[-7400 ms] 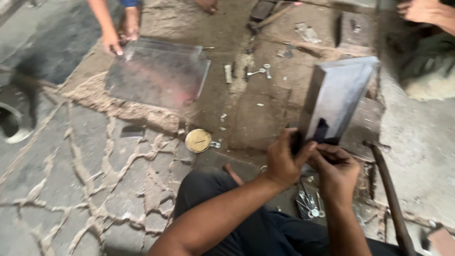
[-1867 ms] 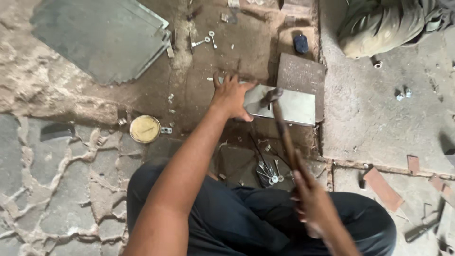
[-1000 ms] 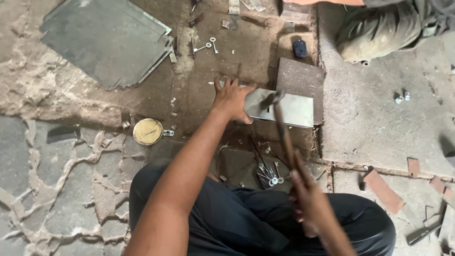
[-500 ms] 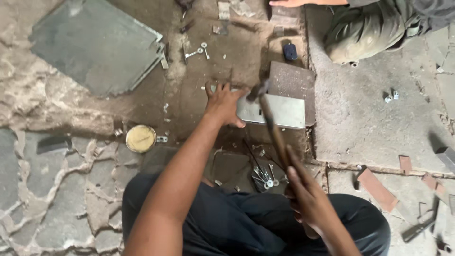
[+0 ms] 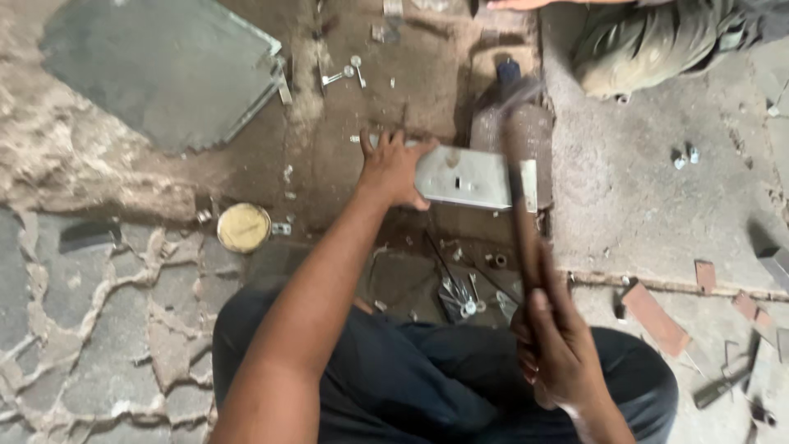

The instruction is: The person sits on the floor and assembles a lock mechanism into a metal box. They use a hammer and a punch to create holes in the metal, then insert the lock and secure it with screws using a screwdriver.

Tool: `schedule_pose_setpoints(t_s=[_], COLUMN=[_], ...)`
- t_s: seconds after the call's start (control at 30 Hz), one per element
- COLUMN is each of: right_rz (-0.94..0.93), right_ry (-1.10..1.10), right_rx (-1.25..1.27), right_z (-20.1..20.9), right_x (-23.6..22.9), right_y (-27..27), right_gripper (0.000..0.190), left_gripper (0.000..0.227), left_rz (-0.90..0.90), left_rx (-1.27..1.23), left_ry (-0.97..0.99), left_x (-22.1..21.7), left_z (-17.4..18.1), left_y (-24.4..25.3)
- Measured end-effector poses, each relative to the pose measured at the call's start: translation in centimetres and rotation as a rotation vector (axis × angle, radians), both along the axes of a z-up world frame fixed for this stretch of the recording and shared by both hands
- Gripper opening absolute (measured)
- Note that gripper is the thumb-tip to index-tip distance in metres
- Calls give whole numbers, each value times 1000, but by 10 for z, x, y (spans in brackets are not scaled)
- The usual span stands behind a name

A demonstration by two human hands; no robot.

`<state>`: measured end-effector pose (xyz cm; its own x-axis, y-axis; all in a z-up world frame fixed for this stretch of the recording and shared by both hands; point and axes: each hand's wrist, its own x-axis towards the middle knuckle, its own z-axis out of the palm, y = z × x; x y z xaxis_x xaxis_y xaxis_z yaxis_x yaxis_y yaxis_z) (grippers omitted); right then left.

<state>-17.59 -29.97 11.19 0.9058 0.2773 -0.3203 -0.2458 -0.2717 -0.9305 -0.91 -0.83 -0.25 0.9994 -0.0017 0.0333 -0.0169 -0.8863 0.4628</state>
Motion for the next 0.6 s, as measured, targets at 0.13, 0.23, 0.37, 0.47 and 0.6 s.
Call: schedule_pose_setpoints(t_s=[0.13,0.23,0.37,0.47,0.6], right_rz=[-34,-23,13,-37,46], right_ry=[-247,214,215,-74,-353], right_rx=[-4,-392,-380,195,-303], right_z=[-8,-13,4,8,-13], right_x=[-12,0,12,-11,-13], right_y=[17,27,14,9,30], right_gripper=[55,55,57,68,64], left_gripper=[122,119,121,121,120], left_rz=[6,4,11,21,18], left_rx=[15,6,20,-14,20], left_ry=[37,16,9,-7,16], left_x=[2,-3,7,0,1], left_z=[0,-1,3,-8,-4], left_y=[1,1,2,-5,1])
